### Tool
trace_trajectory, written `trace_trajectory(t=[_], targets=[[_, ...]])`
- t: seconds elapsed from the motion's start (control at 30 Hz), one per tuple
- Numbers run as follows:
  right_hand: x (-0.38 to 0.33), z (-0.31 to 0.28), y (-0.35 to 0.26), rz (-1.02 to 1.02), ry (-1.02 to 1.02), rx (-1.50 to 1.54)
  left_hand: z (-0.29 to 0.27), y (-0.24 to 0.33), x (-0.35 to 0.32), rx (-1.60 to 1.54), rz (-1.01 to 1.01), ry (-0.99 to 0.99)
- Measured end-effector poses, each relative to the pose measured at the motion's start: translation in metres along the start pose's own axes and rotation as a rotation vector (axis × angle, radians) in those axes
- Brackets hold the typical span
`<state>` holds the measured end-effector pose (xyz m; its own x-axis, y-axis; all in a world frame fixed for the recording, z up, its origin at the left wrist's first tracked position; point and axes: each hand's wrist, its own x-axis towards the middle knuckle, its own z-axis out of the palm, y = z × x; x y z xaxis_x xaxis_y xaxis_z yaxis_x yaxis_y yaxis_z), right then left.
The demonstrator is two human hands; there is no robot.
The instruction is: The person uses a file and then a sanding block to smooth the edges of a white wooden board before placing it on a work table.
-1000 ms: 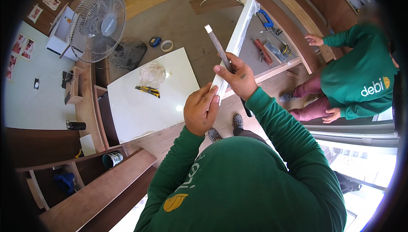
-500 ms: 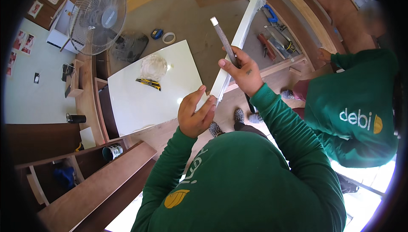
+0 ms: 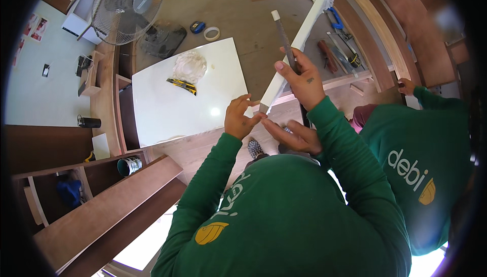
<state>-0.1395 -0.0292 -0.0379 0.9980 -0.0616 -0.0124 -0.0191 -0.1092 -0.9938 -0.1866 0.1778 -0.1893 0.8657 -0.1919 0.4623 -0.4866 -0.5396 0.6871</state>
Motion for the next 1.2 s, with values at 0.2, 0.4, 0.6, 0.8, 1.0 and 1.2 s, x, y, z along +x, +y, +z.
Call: trace_trajectory(t=[0.2,0.4,0.6,0.8,1.0,1.2], targets=[[-0.003,0.002,-0.005,0.031,-0.015,0.04,0.015,-0.085,-0.095,0.284,-0.553,-0.774],[-0.005,0.007,-0.013,0.06,-0.034,0.034,-0.001,-0.17,-0.251,0.456,-0.611,-0.991],[-0.004,0.001,-0.008,0.018,-0.018,0.014,-0.031,-0.168,-0.345,0.314,-0.761,-1.325],[-0.003,-0.006,-0.01,0.023,0.002,-0.014,-0.033,-0.154,-0.376,0.127,-0.901,-0.902],[-0.003,-0.001,-0.007,0.009,0.006,-0.015,-0.004,-0.114,-0.244,0.139,-0.726,-0.624],[-0.002,-0.003,0.005,-0.019,0.026,-0.044,-0.04,0.031,-0.036,-0.617,-0.436,-0.041]])
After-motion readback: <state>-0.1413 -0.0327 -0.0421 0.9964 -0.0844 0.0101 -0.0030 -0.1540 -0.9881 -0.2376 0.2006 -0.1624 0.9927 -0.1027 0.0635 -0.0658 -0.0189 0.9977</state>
